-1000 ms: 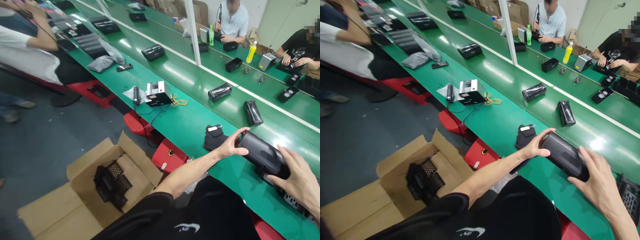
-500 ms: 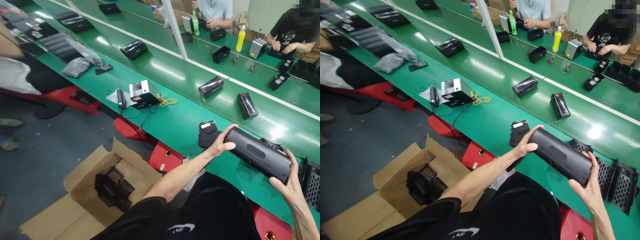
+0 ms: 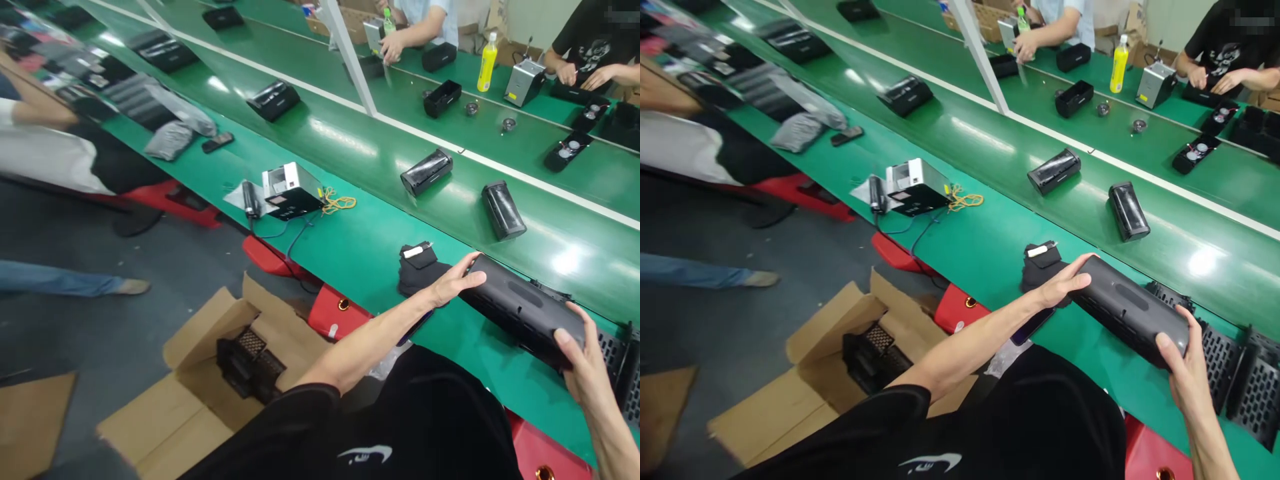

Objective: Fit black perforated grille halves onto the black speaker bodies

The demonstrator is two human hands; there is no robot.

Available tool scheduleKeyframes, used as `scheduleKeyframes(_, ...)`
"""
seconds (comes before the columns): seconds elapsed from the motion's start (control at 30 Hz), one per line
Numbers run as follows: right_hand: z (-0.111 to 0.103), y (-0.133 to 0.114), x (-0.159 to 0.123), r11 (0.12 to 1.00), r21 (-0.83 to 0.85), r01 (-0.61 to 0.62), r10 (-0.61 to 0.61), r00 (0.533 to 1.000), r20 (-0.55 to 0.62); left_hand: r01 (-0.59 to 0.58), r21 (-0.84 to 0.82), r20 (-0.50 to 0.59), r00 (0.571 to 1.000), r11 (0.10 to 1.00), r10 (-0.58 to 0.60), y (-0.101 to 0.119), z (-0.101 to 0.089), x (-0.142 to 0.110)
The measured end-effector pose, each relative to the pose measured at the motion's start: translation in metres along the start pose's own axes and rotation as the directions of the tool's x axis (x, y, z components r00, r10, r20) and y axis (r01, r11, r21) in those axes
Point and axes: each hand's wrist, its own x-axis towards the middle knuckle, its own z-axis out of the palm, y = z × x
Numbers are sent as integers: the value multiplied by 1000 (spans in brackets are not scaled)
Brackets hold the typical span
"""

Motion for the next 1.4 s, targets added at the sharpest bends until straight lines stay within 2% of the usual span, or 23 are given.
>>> scheduleKeyframes(0.07,-6,-1,15,977,88,-192,191,981,29,59,-42,0,998,997,-59,-3,-1,10)
scheduleKeyframes(0.13,-9,-6,26,947,123,-298,293,954,59,62,-95,-39,997,994,-66,-5,1,18)
scheduleKeyframes(0.27,-6,-20,30,957,132,-258,255,966,40,91,-116,-154,982,989,-108,-12,12,31)
scheduleKeyframes(0.4,-8,-28,43,968,121,-221,227,973,-38,118,-105,-158,978,987,-134,-17,20,47)
scheduleKeyframes(0.47,-17,-30,66,971,112,-212,223,970,-92,130,-106,-135,980,986,-144,-14,23,57)
scheduleKeyframes(0.57,-35,-28,122,962,164,-218,250,946,-206,184,-84,-115,975,979,-193,-13,29,73)
scheduleKeyframes(0.6,-41,-27,144,957,191,-220,263,934,-242,205,-32,-128,970,978,-207,-15,33,75)
scheduleKeyframes(0.67,-52,-22,187,939,244,-244,308,912,-272,258,178,-180,957,950,-227,-22,45,74)
scheduleKeyframes(0.77,-68,-11,239,923,219,-315,363,903,-229,325,554,-195,946,767,-260,-40,74,62)
scheduleKeyframes(0.87,-86,8,271,930,124,-345,364,911,-196,299,731,-99,936,613,-339,-58,104,51)
scheduleKeyframes(0.97,-109,25,279,945,-49,-322,296,911,-289,277,760,-34,921,587,-389,-70,121,52)
scheduleKeyframes(1.03,-122,32,267,921,-285,-265,129,899,-419,263,751,8,914,606,-406,-77,122,56)
scheduleKeyframes(1.1,-124,36,243,853,-488,-186,-76,880,-469,249,735,36,915,631,-403,-82,118,58)
scheduleKeyframes(1.17,-115,41,215,805,-589,-77,-192,904,-381,243,714,44,920,656,-389,-88,113,59)
scheduleKeyframes(1.23,-97,46,191,687,-722,83,-255,958,-133,244,695,40,926,676,-375,-94,109,57)
scheduleKeyframes(1.3,-82,52,176,494,-842,216,-218,969,120,242,681,36,932,692,-361,-98,108,52)
scheduleKeyframes(1.33,-79,54,173,398,-879,264,-174,962,210,241,675,32,935,697,-354,-100,107,47)
scheduleKeyframes(1.37,-78,56,171,326,-898,297,-135,954,267,239,669,30,938,703,-347,-102,106,41)
scheduleKeyframes(1.4,-78,57,172,291,-903,315,-121,949,292,237,661,31,939,712,-341,-104,103,34)
